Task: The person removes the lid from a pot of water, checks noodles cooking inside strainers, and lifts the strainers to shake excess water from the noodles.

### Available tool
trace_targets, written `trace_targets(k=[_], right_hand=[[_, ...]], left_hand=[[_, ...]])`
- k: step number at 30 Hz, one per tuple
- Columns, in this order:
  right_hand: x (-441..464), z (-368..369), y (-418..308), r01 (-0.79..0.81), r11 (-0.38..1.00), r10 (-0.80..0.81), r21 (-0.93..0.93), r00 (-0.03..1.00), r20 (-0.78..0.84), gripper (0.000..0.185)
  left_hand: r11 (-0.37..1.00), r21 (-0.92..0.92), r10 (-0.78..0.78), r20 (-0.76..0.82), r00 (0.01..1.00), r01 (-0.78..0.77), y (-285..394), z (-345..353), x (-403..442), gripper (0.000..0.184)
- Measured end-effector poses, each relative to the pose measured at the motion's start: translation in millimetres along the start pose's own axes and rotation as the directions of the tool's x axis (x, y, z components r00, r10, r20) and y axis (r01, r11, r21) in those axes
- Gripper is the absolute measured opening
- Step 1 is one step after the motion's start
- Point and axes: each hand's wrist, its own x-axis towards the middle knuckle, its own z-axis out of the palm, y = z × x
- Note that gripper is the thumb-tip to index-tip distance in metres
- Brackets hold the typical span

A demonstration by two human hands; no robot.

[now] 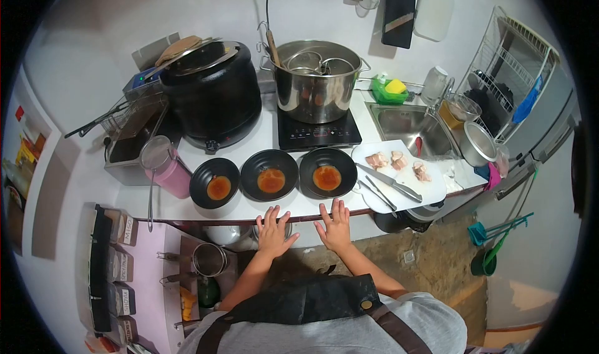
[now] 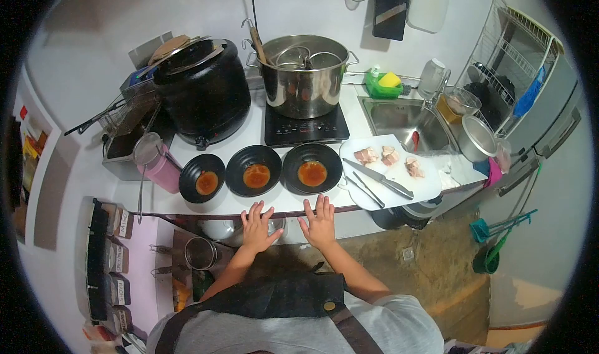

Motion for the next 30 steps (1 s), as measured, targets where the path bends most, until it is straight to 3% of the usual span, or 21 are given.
trace_targets(k=[9,17,30], right_hand=[[1.5,-3.2,-1.2,0.011,1.000,-0.011,0.001,1.000,0.008,0.058],[1.6,-1.5,-1.0,0.006,1.000,-0.006,-0.001,1.000,0.002,0.056],[3.5,-5.6,-1.6,0.003,1.000,-0.003,0.000,1.000,0.016,0.054]], left_hand=[[1.000,0.008,-0.011,0.005,1.000,0.011,0.2,0.1,-0.2,0.070],[0.997,-0.056,-0.055,-0.059,0.997,0.051,2.7,-1.8,4.2,0.049],[0.997,-0.053,-0.055,-0.025,0.998,0.054,2.3,-4.0,5.2,0.049]])
